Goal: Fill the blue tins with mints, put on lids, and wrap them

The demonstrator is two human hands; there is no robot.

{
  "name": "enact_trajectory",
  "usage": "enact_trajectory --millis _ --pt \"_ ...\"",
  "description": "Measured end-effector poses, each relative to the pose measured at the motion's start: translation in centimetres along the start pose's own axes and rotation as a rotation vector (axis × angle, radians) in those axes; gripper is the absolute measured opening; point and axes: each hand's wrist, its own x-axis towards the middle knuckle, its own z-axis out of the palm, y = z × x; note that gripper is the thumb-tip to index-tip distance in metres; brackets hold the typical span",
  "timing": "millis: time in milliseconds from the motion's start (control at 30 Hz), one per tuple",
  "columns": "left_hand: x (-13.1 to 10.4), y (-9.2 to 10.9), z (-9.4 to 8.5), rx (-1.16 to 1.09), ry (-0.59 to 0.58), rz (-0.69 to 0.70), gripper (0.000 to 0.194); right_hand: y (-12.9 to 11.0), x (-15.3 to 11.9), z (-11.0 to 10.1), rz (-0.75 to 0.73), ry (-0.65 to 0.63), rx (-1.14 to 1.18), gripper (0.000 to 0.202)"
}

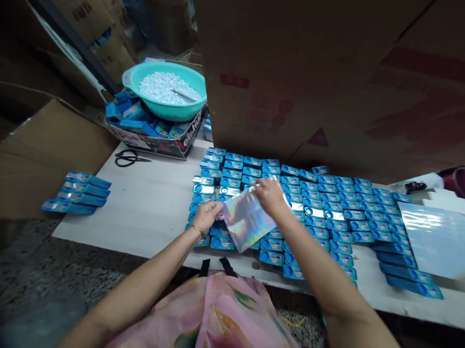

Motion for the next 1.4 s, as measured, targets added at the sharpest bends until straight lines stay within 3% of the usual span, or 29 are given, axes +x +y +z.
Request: enact_trajectory --millis 100,200,500,800,933,1067,1133,1267,1400 --pt "0.2 -0.7 -0.1 -0.123 -0.020 -0.059 0.025 -5.4 0.8 3.2 -0.152 -0.015 0.169 0.029" --pt "-0.1 -1.0 -0.5 -0.209 -0.042 -0.093 0.025 -8.1 0.7 4.9 -0.263 -0.076 0.203 0.031" --pt "0.1 -2.2 -1.5 -0.336 -0.040 -0.171 0.023 -7.1 -0.6 7.2 -0.345 -0.073 0.251 0.029" --pt "1.1 -2.3 -1.9 -0.276 -0.007 -0.212 0.018 -6.8 0.7 5.8 -0.336 -0.169 0.277 0.016" --pt "1.9 -2.7 -2.7 0.002 0.057 -0.076 0.016 -7.2 1.0 2.6 -0.181 -0.199 0.469 0.012" --pt "2.4 -2.2 -4.0 0.263 0.165 0.244 0.012 -7.5 2.3 0.8 0.103 -0.185 0.762 0.010" --pt "2.2 -1.7 -4.5 0.221 0.194 0.283 0.022 -7.8 3.4 1.9 0.249 -0.213 0.913 0.012" --pt "1.3 -0.6 -5.7 -0.228 0.159 0.051 0.045 -8.8 5.1 5.9 0.530 -0.232 1.173 0.018" --pt "1.4 -0.1 -7.4 -0.368 0.220 0.006 0.044 -10.4 6.0 8.7 0.665 -0.235 1.262 0.022"
